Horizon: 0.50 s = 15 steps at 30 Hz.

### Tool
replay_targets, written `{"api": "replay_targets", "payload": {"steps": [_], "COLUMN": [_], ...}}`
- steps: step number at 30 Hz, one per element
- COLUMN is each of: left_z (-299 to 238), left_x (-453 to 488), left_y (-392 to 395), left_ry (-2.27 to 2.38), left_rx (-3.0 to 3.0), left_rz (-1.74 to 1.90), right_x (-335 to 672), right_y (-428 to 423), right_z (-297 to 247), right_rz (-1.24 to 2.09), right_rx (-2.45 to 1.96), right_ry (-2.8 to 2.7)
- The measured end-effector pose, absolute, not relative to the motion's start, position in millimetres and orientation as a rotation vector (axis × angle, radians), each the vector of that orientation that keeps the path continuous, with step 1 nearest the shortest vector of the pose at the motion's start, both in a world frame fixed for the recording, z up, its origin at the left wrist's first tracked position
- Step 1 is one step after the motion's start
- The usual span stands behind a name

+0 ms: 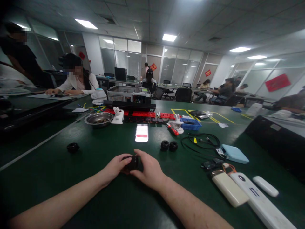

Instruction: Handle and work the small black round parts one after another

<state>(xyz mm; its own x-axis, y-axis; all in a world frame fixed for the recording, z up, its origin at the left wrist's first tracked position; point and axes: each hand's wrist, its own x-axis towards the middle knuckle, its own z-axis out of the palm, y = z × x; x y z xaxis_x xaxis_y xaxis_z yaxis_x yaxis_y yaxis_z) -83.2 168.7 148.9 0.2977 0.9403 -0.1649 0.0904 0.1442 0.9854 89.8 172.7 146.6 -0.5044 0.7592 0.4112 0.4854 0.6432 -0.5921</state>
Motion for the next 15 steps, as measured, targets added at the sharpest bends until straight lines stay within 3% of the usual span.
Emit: {"api": "replay_targets", "payload": {"steps": [5, 9, 12, 15], "left_z": [154.6, 152.9, 151.2, 150.6], "left_x": [-87.7, -89.3, -90.0, -89.4], "left_y": [162.6, 160.3, 160.7, 161.6], "left_ry": [1.244, 1.246, 1.235, 1.221], "left_rx": [1.855, 2.051, 2.032, 1.858], "left_rz": [0.94, 0.945, 0.954, 0.992], "right_x": [84.7, 82.3, 83.2, 85.0], "right_y": [183.7, 189.5, 188.5, 184.4], "right_z": [129.7, 122.4, 124.4, 132.3], "right_rz": [1.0, 1.351, 1.4, 1.248], "right_rx": [-1.023, -1.108, -1.053, -0.968], "right_ry": [-1.759, -1.711, -1.729, -1.795]}}
